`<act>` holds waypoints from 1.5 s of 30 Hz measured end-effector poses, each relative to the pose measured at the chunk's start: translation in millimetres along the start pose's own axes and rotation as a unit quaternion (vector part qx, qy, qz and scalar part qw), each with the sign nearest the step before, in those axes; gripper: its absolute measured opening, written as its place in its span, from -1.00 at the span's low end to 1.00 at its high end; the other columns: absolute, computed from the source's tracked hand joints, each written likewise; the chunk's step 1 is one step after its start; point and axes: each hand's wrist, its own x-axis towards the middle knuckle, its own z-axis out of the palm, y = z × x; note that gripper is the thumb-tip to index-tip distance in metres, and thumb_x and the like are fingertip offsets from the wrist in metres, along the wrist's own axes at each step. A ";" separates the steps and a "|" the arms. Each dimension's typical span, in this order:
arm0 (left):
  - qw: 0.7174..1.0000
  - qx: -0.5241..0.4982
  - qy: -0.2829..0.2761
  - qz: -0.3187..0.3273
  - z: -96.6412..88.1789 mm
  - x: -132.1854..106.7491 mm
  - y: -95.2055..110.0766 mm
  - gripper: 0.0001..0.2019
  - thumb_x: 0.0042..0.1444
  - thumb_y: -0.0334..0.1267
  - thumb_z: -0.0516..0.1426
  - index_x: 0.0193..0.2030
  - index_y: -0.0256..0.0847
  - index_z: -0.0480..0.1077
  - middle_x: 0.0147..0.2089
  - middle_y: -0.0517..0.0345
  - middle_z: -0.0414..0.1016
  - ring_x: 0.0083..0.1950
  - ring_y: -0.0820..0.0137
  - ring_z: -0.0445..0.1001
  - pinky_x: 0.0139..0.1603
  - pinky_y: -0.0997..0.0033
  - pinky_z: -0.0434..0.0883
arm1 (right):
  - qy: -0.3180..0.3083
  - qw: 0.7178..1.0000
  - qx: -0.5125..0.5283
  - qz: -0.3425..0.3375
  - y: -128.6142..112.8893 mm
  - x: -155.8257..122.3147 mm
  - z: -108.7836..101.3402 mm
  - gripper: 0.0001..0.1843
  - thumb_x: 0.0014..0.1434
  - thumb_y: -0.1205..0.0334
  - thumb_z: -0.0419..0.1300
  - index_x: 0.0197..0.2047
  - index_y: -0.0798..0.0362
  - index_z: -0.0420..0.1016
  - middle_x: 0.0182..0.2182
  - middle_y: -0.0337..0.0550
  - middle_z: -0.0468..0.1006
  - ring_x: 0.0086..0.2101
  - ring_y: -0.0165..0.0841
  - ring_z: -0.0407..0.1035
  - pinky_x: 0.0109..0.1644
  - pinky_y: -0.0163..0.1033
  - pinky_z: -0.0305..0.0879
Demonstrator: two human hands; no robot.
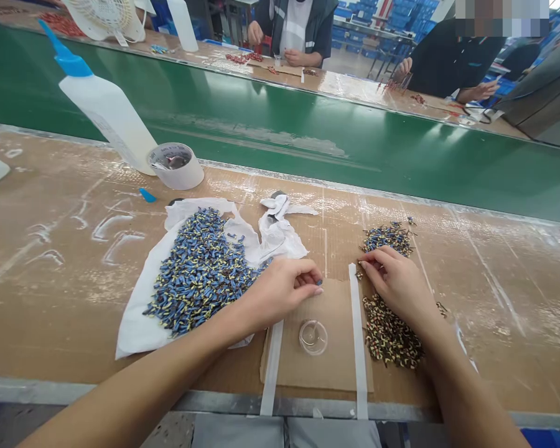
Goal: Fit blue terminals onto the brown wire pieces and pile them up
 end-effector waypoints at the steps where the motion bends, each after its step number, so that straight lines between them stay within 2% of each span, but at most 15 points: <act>1: 1.000 0.000 0.004 -0.002 -0.3 -0.1 1.1 -0.95 0.11 -0.38 0.17 -0.30 -0.27 0.48 -0.40 0.19 0.50 -0.37 0.49 0.44 -0.31 0.48 0.35 | 0.009 0.999 0.031 0.013 -1.6 0.1 0.3 -0.81 0.25 0.20 0.09 -0.27 0.04 0.52 -0.32 -0.07 0.56 -0.36 -0.24 0.46 -0.25 -0.12 0.36; 3: 1.000 0.002 0.012 -0.005 -0.9 -0.4 3.2 -0.93 0.12 -0.39 0.16 -0.29 -0.27 0.49 -0.38 0.17 0.52 -0.36 0.47 0.45 -0.30 0.47 0.35 | 0.014 0.989 0.136 0.053 -6.1 -0.7 -0.2 -0.81 0.24 0.16 0.13 -0.24 0.06 0.52 -0.32 -0.07 0.59 -0.35 -0.26 0.49 -0.25 -0.14 0.40; 7: 1.000 0.003 0.023 -0.005 -2.2 -1.9 5.6 -0.90 0.13 -0.37 0.15 -0.26 -0.27 0.52 -0.34 0.15 0.55 -0.32 0.45 0.47 -0.26 0.45 0.38 | -0.018 0.936 0.334 0.104 -23.4 -6.8 -1.2 -0.78 0.18 0.10 0.24 -0.22 0.07 0.55 -0.39 -0.12 0.62 -0.40 -0.33 0.50 -0.30 -0.22 0.45; 12: 0.999 -0.021 0.025 -0.010 -0.4 -2.5 7.2 -0.87 0.15 -0.34 0.14 -0.22 -0.27 0.52 -0.32 0.13 0.56 -0.31 0.43 0.48 -0.23 0.43 0.40 | -0.069 0.884 0.452 0.102 -46.4 -14.6 5.3 -0.83 0.13 0.15 0.30 -0.25 0.06 0.56 -0.42 -0.14 0.63 -0.42 -0.37 0.52 -0.28 -0.24 0.50; 15: 0.999 -0.037 0.020 -0.008 2.3 -2.4 9.7 -0.86 0.15 -0.35 0.14 -0.22 -0.30 0.53 -0.32 0.11 0.57 -0.32 0.43 0.49 -0.25 0.44 0.41 | -0.073 0.867 0.479 0.112 -53.3 -16.0 9.8 -0.83 0.14 0.16 0.30 -0.24 0.06 0.56 -0.40 -0.12 0.65 -0.40 -0.36 0.53 -0.24 -0.22 0.51; 19: 0.999 -0.021 0.041 0.006 3.7 -2.4 11.8 -0.87 0.14 -0.39 0.14 -0.24 -0.29 0.53 -0.31 0.12 0.58 -0.30 0.43 0.49 -0.24 0.44 0.41 | -0.067 0.867 0.481 0.115 -57.0 -16.8 13.5 -0.83 0.14 0.14 0.30 -0.24 0.06 0.55 -0.39 -0.13 0.63 -0.40 -0.36 0.52 -0.25 -0.21 0.51; 26: 0.998 -0.018 0.053 0.014 2.7 -3.2 12.5 -0.86 0.15 -0.40 0.15 -0.23 -0.27 0.55 -0.31 0.15 0.59 -0.30 0.45 0.48 -0.26 0.47 0.38 | -0.067 0.900 0.423 0.083 -58.4 -20.2 15.0 -0.83 0.18 0.14 0.26 -0.23 0.07 0.52 -0.36 -0.12 0.61 -0.36 -0.34 0.49 -0.25 -0.24 0.46; 32: 0.996 0.040 0.073 0.025 1.4 -3.2 12.0 -0.87 0.18 -0.35 0.16 -0.28 -0.27 0.56 -0.37 0.17 0.58 -0.36 0.45 0.46 -0.30 0.47 0.34 | -0.057 0.920 0.384 0.057 -61.3 -21.5 15.4 -0.84 0.20 0.14 0.24 -0.26 0.06 0.50 -0.31 -0.08 0.60 -0.33 -0.30 0.49 -0.22 -0.20 0.46; 41: 0.974 0.131 0.132 0.131 6.2 -5.9 6.5 -0.87 0.20 -0.37 0.13 -0.34 -0.26 0.49 -0.38 0.14 0.56 -0.34 0.41 0.48 -0.27 0.44 0.36 | -0.061 0.902 0.424 0.053 -64.4 -24.7 19.6 -0.86 0.23 0.15 0.20 -0.30 0.05 0.44 -0.39 -0.15 0.50 -0.40 -0.37 0.39 -0.33 -0.28 0.36; 45: 0.969 0.141 0.142 0.143 9.4 -7.7 6.5 -0.85 0.20 -0.41 0.10 -0.36 -0.28 0.46 -0.39 0.13 0.55 -0.36 0.42 0.47 -0.30 0.46 0.36 | -0.062 0.898 0.434 0.043 -63.8 -26.7 22.9 -0.86 0.24 0.15 0.18 -0.29 0.04 0.42 -0.42 -0.18 0.46 -0.41 -0.37 0.37 -0.34 -0.28 0.34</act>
